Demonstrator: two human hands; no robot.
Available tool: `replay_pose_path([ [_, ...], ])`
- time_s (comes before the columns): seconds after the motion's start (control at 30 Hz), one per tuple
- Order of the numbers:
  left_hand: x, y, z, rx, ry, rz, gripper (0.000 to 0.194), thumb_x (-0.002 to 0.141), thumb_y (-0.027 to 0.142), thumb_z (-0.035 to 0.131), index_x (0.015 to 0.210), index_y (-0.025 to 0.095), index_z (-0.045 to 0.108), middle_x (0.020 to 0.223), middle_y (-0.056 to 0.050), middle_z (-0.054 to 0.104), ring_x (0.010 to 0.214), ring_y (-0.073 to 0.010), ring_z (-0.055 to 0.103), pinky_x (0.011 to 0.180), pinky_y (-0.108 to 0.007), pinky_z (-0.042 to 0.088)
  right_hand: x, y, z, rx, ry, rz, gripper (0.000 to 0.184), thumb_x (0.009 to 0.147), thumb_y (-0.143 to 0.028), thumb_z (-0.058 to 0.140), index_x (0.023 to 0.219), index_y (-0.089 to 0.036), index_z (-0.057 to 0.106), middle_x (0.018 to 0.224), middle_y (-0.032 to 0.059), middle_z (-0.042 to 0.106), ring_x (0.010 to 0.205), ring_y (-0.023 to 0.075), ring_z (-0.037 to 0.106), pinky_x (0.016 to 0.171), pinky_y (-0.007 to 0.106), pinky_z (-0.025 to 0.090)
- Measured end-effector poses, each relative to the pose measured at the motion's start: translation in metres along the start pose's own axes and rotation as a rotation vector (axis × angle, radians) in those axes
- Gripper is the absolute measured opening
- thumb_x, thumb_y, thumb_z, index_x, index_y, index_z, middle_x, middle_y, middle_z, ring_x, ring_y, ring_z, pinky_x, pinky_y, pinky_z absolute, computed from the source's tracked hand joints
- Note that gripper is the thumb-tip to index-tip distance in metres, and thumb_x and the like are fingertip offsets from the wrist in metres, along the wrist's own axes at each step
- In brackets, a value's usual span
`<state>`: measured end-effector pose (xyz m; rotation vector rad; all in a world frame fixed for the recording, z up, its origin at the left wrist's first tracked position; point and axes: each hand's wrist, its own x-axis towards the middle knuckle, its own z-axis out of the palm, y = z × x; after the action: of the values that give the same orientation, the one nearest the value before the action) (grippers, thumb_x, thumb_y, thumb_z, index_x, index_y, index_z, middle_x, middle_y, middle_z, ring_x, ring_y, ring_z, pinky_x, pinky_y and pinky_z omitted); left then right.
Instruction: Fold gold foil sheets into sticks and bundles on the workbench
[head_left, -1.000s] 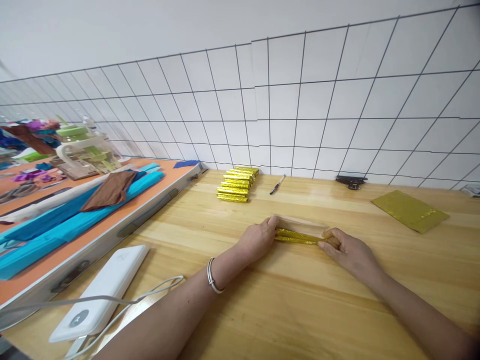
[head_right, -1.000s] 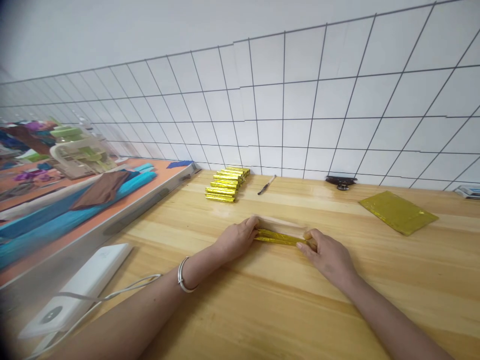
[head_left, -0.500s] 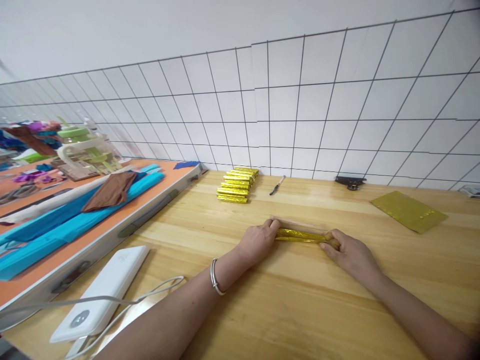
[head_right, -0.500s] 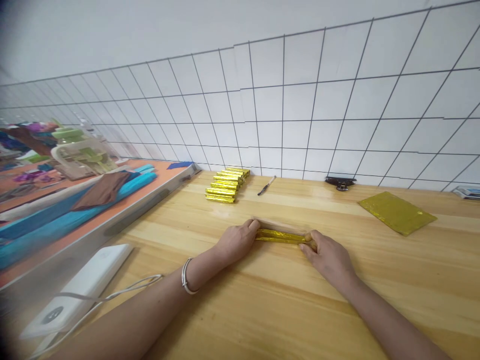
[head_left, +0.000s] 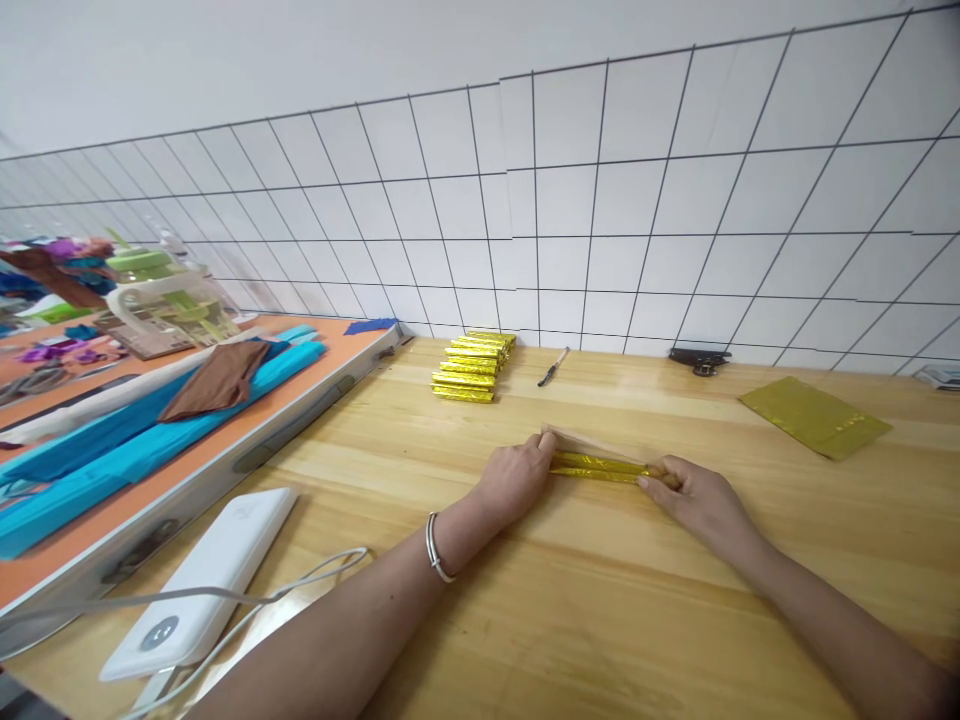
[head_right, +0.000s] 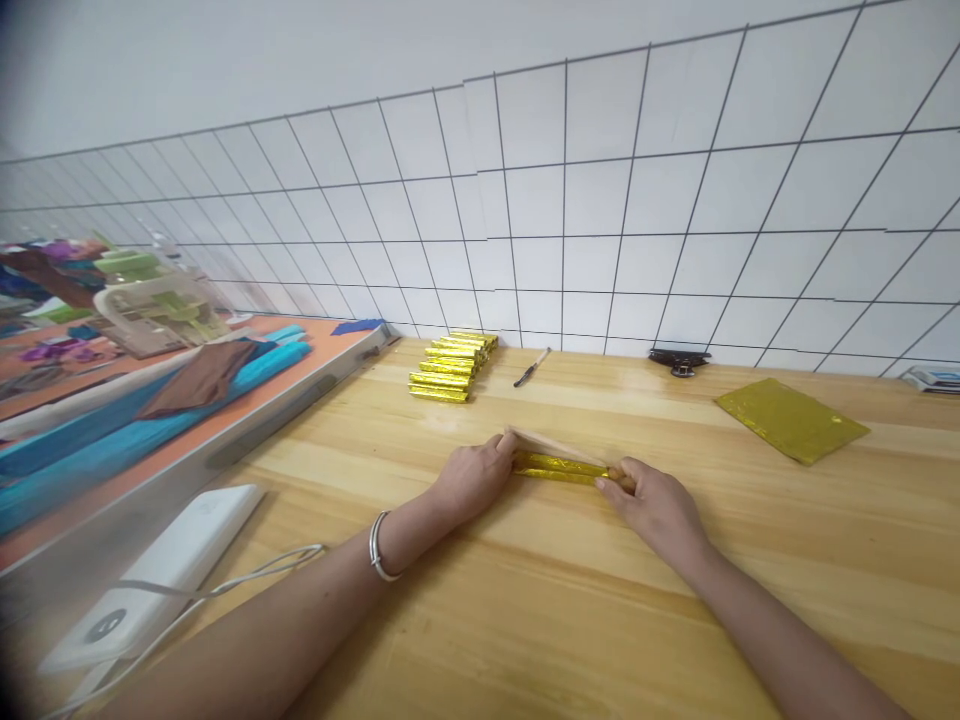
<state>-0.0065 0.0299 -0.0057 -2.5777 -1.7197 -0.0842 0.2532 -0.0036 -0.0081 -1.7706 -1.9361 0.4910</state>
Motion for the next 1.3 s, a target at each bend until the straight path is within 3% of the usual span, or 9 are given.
replay_pose_path([
  [0.27, -0.001, 0.007, -0.016, -0.009, 0.120, -0.033, 0.026, 0.091, 0.036, 0.037, 0.111, 0.020, 0.044, 0.104, -0.009, 0.056, 0.095, -0.0224, 0.056, 0.078, -0.033, 0.045, 0.005, -0.005, -0.001, -0.126, -0.068, 0.046, 0.028, 0.079, -0.049, 0.046, 0.070, -0.024, 0.053, 0.056, -0.0031, 0.057, 0.052, 0.0147, 0.051, 0.048, 0.023, 0.028],
  [0.43, -0.013, 0.021, -0.017, -0.090, 0.155, 0.351, 0.038, 0.091, 0.038, 0.037, 0.124, 0.019, 0.042, 0.130, -0.009, 0.046, 0.120, -0.0224, 0.041, 0.101, -0.036, 0.031, 0.006, -0.003, -0.001, -0.106, -0.088, 0.036, 0.028, 0.079, -0.049, 0.045, 0.070, -0.023, 0.053, 0.056, -0.0031, 0.057, 0.051, 0.0143, 0.050, 0.047, 0.023, 0.027],
  [0.57, -0.021, 0.027, -0.009, -0.154, 0.086, 0.492, 0.060, 0.089, 0.051, 0.036, 0.138, 0.018, 0.027, 0.144, -0.010, 0.030, 0.135, -0.0233, 0.022, 0.108, -0.038, 0.020, 0.001, -0.004, 0.000, -0.038, -0.133, 0.013, 0.028, 0.079, -0.046, 0.047, 0.067, -0.022, 0.053, 0.055, -0.0034, 0.054, 0.051, 0.0133, 0.048, 0.048, 0.023, 0.028],
  [0.8, -0.020, 0.018, -0.013, -0.206, 0.002, 0.542, 0.062, 0.088, 0.056, 0.031, 0.139, 0.021, 0.026, 0.145, -0.010, 0.028, 0.135, -0.0245, 0.022, 0.108, -0.042, 0.019, -0.030, -0.045, -0.021, 0.241, -0.658, -0.198, 0.019, 0.079, -0.037, 0.050, 0.079, -0.022, 0.061, 0.064, -0.0031, 0.056, 0.055, 0.0114, 0.047, 0.048, 0.022, 0.032],
  [0.87, -0.020, 0.017, -0.015, -0.220, 0.001, 0.541, 0.061, 0.088, 0.056, 0.030, 0.139, 0.022, 0.028, 0.145, -0.009, 0.029, 0.135, -0.0253, 0.023, 0.108, -0.043, 0.019, -0.031, -0.050, -0.036, 0.242, -0.719, -0.260, 0.018, 0.078, -0.037, 0.053, 0.078, -0.021, 0.063, 0.068, -0.0022, 0.058, 0.059, 0.0122, 0.049, 0.051, 0.022, 0.034],
  [0.93, -0.019, 0.017, -0.015, -0.234, 0.001, 0.543, 0.060, 0.089, 0.055, 0.030, 0.138, 0.021, 0.029, 0.145, -0.010, 0.029, 0.134, -0.0256, 0.023, 0.107, -0.043, 0.019, -0.027, -0.047, -0.051, 0.262, -0.585, -0.187, 0.024, 0.080, -0.040, 0.051, 0.074, -0.021, 0.064, 0.067, -0.0009, 0.058, 0.061, 0.0134, 0.051, 0.053, 0.023, 0.037],
  [1.07, -0.018, 0.016, -0.012, -0.245, -0.012, 0.539, 0.058, 0.089, 0.053, 0.033, 0.137, 0.022, 0.030, 0.145, -0.010, 0.028, 0.135, -0.0254, 0.022, 0.108, -0.042, 0.019, -0.012, -0.032, -0.059, 0.291, 0.022, 0.030, 0.036, 0.078, -0.049, 0.053, 0.101, -0.023, 0.060, 0.089, 0.0046, 0.062, 0.078, 0.0188, 0.057, 0.063, 0.027, 0.044],
  [1.17, -0.016, 0.018, -0.011, -0.257, -0.013, 0.539, 0.056, 0.089, 0.053, 0.034, 0.135, 0.021, 0.033, 0.146, -0.010, 0.027, 0.135, -0.0250, 0.020, 0.108, -0.041, 0.018, -0.007, -0.028, -0.040, 0.167, -0.024, 0.011, 0.061, 0.076, -0.053, 0.054, 0.129, -0.024, 0.042, 0.111, 0.0092, 0.059, 0.088, 0.0227, 0.058, 0.068, 0.031, 0.048],
  [1.3, -0.014, 0.023, -0.010, -0.291, 0.017, 0.558, 0.052, 0.089, 0.052, 0.035, 0.127, 0.018, 0.041, 0.144, -0.011, 0.029, 0.135, -0.0237, 0.021, 0.109, -0.039, 0.021, -0.008, -0.027, -0.007, -0.115, 0.006, -0.107, 0.070, 0.076, -0.050, 0.054, 0.136, -0.021, 0.033, 0.121, 0.0117, 0.054, 0.105, 0.0289, 0.053, 0.081, 0.039, 0.046],
])
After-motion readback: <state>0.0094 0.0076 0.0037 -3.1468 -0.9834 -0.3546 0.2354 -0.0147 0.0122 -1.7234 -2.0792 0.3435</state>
